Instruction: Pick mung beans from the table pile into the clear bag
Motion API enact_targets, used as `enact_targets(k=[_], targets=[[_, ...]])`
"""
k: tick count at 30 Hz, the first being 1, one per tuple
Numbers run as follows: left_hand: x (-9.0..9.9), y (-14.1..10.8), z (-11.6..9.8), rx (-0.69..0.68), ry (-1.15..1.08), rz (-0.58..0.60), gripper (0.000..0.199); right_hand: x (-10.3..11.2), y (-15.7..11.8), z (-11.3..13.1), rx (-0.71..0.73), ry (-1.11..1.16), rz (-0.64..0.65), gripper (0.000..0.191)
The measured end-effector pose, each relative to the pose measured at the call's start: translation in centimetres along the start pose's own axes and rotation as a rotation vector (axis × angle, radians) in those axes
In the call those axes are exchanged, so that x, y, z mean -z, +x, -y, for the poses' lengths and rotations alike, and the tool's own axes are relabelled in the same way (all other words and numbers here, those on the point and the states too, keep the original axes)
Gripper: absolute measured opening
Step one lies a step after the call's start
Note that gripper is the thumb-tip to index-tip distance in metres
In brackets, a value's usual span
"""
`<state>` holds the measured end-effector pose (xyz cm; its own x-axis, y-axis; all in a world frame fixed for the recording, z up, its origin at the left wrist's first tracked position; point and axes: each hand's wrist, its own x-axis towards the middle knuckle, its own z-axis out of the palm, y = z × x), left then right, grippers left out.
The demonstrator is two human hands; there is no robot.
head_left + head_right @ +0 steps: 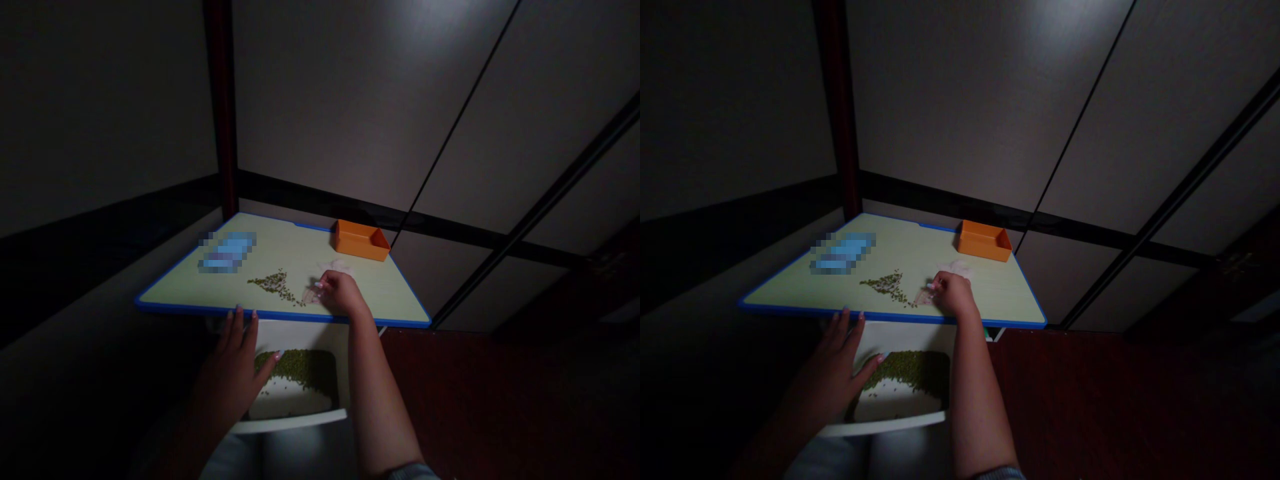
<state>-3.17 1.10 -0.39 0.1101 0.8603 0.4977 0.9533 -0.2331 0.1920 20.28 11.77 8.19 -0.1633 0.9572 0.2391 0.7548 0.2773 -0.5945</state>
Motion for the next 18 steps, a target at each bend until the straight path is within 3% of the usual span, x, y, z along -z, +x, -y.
enact_targets(k=[18], targets=[[0.01, 0.01, 0.01, 0.003, -0.004, -0.002, 0.081, -0.06, -0.28, -0.46, -0.032, 0.098, 0.071, 0.006]])
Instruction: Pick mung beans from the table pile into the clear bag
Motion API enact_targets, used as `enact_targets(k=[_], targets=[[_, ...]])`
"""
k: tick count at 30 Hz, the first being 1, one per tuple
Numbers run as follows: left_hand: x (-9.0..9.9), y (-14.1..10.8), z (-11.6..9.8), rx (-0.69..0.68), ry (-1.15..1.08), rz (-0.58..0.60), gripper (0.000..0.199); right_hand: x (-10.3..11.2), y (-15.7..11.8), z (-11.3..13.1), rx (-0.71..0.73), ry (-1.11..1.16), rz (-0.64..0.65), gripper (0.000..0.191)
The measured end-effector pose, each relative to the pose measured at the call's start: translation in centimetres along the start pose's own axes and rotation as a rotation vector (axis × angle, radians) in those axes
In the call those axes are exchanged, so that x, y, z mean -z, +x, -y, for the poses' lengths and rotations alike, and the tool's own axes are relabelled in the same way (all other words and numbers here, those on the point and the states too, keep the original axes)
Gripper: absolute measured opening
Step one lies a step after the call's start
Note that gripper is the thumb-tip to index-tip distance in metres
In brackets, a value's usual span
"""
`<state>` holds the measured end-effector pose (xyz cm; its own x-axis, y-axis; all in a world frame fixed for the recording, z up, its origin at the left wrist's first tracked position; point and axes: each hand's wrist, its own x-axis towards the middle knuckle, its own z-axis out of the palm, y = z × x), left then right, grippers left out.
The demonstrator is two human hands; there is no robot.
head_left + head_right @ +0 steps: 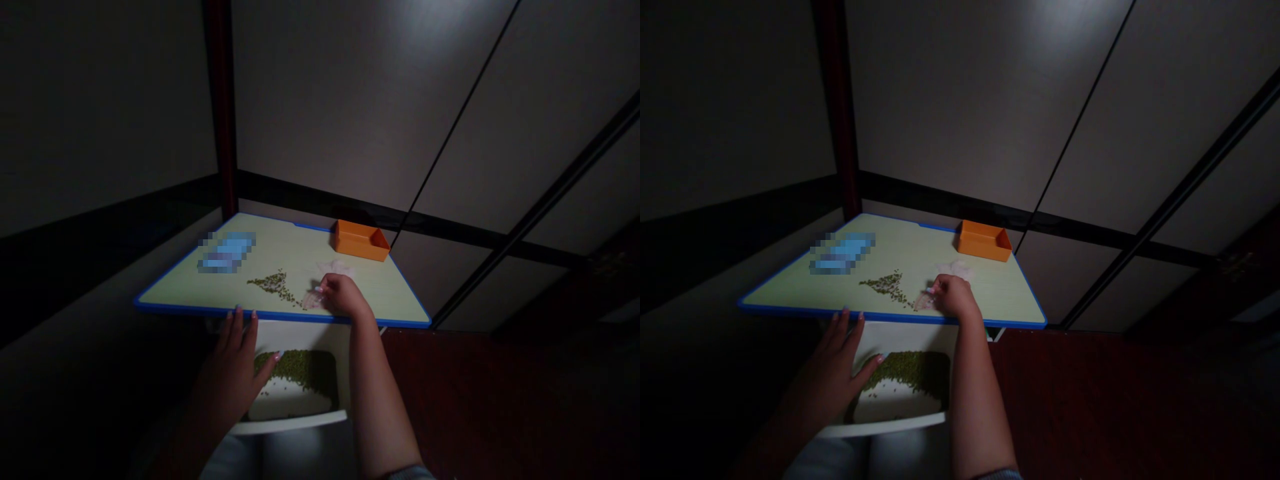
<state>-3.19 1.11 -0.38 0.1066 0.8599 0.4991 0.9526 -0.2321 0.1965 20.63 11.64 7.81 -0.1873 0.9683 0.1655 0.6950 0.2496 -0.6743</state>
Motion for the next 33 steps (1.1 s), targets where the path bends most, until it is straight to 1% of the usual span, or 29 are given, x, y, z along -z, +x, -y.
enact_targets(k=[4, 10, 16, 22, 28, 33], targets=[[-0.05, -0.02, 0.0, 0.003, 0.006, 0.001, 0.081, 0.01, -0.07, 0.22, -0.005, 0.003, 0.02, 0.007], [0.1, 0.03, -0.09, 0.0, 0.018, -0.004, 0.081, -0.16, -0.06, 0.15, 0.054, 0.012, 0.031, 0.009], [0.0, 0.02, -0.01, -0.01, 0.025, -0.012, 0.08, -0.06, -0.11, 0.33, 0.028, 0.074, 0.071, 0.008], [-0.12, -0.13, 0.06, -0.02, 0.031, -0.017, 0.079, -0.1, -0.06, 0.0, -0.016, 0.071, 0.053, 0.009], [-0.25, -0.12, 0.07, -0.021, 0.034, -0.036, 0.081, -0.01, -0.19, 0.22, 0.001, 0.059, 0.053, 0.007], [-0.29, -0.11, 0.09, -0.021, 0.041, -0.031, 0.081, 0.08, -0.24, 0.52, -0.002, 0.12, 0.079, 0.008]])
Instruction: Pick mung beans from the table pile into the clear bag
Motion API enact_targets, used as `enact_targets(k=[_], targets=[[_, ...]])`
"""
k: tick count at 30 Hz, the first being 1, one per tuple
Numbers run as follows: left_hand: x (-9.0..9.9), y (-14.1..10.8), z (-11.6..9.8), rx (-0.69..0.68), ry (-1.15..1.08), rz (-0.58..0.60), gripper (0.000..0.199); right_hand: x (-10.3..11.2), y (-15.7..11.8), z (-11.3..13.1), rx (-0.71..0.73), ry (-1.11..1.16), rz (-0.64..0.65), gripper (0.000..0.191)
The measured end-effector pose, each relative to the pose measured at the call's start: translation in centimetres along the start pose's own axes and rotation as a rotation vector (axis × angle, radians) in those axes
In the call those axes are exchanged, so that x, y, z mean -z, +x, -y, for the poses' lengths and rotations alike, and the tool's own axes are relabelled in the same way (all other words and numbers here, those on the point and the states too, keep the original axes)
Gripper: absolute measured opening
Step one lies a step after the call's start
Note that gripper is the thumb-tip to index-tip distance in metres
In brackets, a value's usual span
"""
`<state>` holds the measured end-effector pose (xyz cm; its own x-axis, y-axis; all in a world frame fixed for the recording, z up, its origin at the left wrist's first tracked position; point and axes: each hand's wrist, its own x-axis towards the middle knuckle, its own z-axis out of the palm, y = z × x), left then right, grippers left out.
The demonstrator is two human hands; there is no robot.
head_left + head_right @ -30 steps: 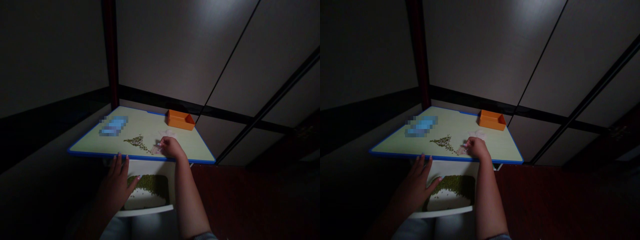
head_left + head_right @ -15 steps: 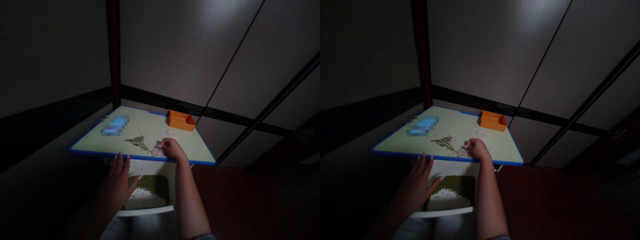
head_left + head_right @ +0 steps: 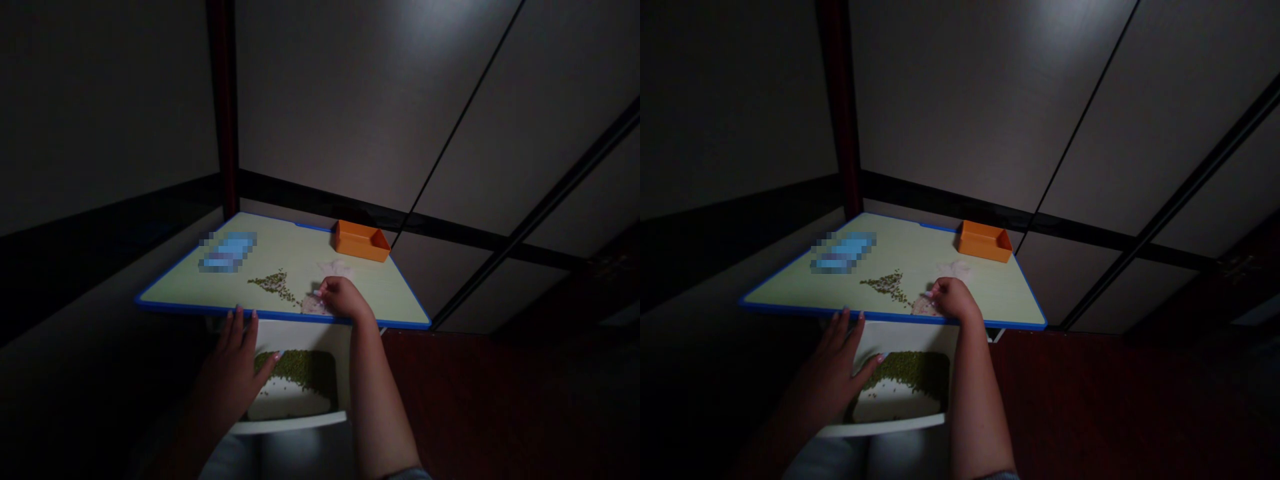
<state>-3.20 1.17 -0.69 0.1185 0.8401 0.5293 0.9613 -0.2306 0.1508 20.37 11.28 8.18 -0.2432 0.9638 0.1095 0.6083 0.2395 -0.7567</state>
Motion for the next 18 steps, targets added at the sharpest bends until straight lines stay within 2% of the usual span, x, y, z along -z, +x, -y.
enact_targets(k=[11, 18], targets=[[-0.06, -0.07, 0.11, 0.004, -0.003, 0.008, 0.081, -0.02, -0.06, 0.15, -0.005, 0.092, 0.018, 0.01], [-0.09, -0.02, 0.14, -0.011, 0.005, -0.014, 0.079, 0.05, 0.12, -0.01, -0.025, 0.118, -0.052, 0.01]])
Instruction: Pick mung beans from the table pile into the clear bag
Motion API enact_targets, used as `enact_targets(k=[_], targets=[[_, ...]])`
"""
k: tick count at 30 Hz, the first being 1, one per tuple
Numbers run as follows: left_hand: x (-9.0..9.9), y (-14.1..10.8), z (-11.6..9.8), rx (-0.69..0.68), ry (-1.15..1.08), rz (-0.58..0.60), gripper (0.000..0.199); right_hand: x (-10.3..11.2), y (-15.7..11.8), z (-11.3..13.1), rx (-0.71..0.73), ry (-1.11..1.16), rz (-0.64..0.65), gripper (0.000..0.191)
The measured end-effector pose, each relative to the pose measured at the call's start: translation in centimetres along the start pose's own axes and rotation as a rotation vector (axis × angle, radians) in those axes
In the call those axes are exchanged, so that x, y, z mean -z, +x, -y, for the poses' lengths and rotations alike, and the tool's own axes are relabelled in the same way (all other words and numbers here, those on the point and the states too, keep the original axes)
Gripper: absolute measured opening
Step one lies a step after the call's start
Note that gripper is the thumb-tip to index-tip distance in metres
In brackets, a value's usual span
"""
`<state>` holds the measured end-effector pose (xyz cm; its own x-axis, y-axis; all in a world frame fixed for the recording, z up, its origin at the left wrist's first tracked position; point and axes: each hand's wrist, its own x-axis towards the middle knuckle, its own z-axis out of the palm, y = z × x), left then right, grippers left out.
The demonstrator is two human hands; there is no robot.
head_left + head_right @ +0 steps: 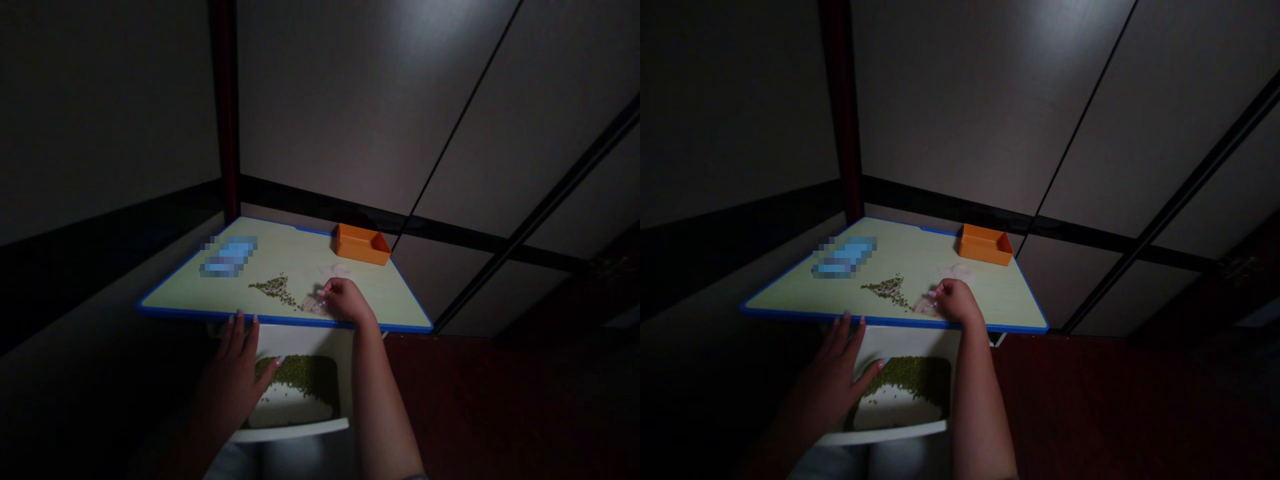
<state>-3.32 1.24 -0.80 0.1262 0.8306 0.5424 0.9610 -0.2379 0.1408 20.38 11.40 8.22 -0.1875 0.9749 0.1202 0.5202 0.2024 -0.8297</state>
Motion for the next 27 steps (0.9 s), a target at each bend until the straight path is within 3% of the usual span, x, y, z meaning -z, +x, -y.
enact_targets(k=[10, 16, 21, 27], targets=[[0.6, 0.2, -0.2, 0.029, -0.025, 0.048, 0.079, -0.6, 0.1, 0.3, 0.025, -0.141, 0.02, 0.008], [0.4, 0.1, -0.1, 0.031, -0.048, 0.035, 0.08, -0.3, 0.3, 0.5, 0.008, -0.329, -0.073, 0.008], [0.1, 0.1, -0.1, 0.036, -0.037, 0.028, 0.08, 0.3, 0.5, -0.2, -0.03, -0.345, -0.17, 0.009], [0.1, 0.1, -0.1, 0.029, -0.027, 0.03, 0.081, 0.9, 0.7, -0.7, -0.152, -0.433, -0.303, 0.013]])
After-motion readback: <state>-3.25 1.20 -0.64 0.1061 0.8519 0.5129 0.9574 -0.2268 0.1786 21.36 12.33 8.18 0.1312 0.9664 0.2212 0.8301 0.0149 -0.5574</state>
